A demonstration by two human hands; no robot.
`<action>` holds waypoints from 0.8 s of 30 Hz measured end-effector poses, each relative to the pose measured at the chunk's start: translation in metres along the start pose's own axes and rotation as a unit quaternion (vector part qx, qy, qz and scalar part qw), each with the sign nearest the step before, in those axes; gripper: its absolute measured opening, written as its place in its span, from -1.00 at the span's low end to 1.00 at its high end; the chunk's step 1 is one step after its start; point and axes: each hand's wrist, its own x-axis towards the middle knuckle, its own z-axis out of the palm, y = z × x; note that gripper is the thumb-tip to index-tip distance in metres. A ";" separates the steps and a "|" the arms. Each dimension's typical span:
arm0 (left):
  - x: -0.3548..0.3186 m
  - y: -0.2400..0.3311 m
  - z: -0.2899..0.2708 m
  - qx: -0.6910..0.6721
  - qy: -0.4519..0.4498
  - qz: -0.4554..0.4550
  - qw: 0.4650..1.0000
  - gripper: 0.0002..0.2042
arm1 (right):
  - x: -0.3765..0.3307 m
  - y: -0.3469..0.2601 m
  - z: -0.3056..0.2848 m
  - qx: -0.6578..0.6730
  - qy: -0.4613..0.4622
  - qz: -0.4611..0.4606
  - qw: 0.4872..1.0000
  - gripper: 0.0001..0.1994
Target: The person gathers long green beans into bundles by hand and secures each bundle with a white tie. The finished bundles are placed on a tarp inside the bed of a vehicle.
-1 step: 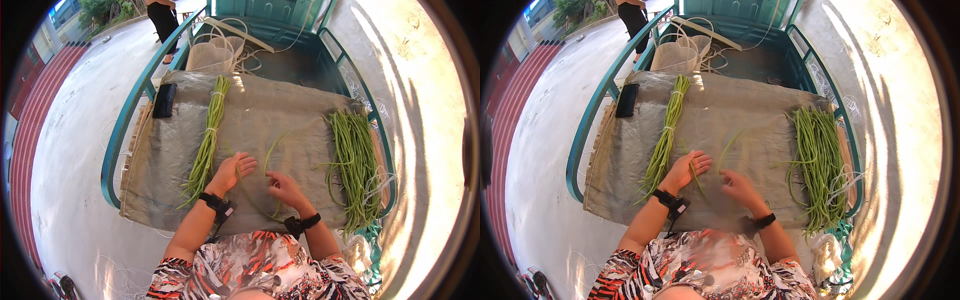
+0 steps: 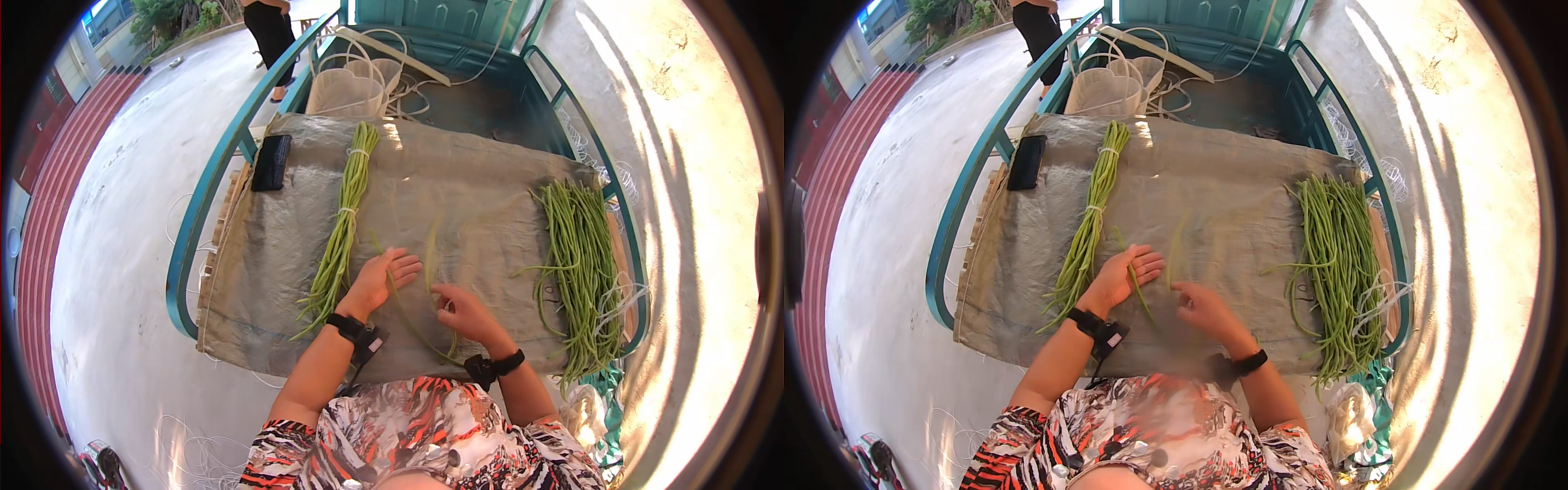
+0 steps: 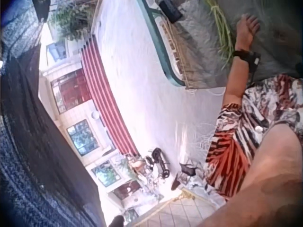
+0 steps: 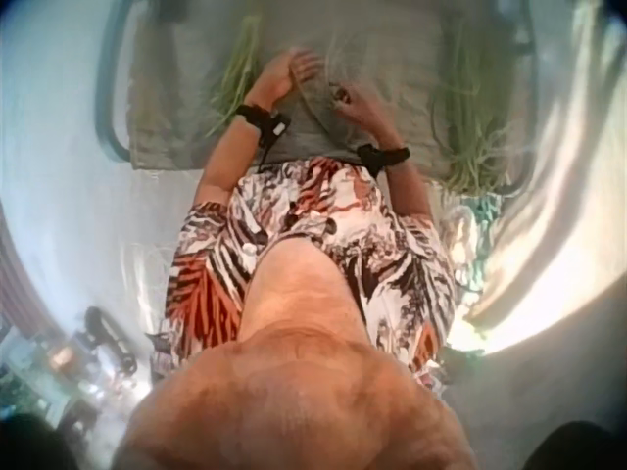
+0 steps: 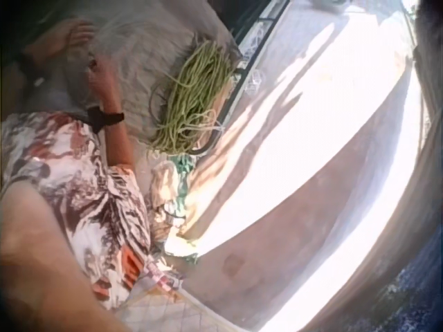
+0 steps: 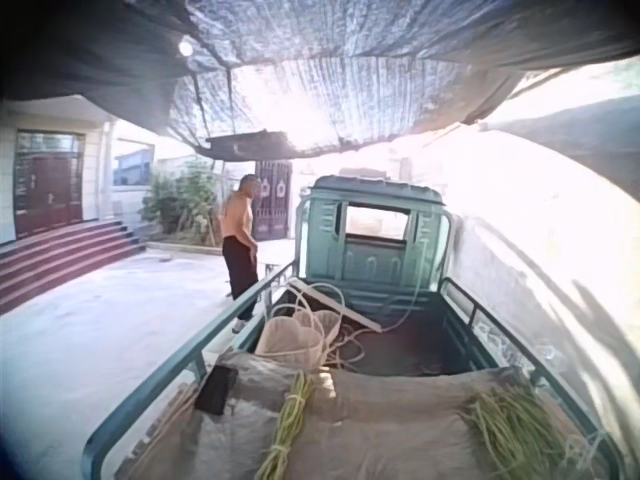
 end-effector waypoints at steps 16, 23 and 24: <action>-0.010 0.002 0.003 -0.033 0.017 0.027 0.999 -0.70 | -0.031 -0.051 -0.008 -0.224 -0.090 0.019 0.970 -0.64; -0.004 0.001 0.001 -0.055 0.027 0.022 0.998 -0.74 | -0.037 -0.037 -0.006 -0.137 -0.002 0.000 0.991 -0.68; -0.002 0.001 -0.002 -0.065 -0.003 0.022 0.998 -0.74 | -0.037 -0.033 -0.007 -0.137 -0.004 -0.002 0.991 -0.68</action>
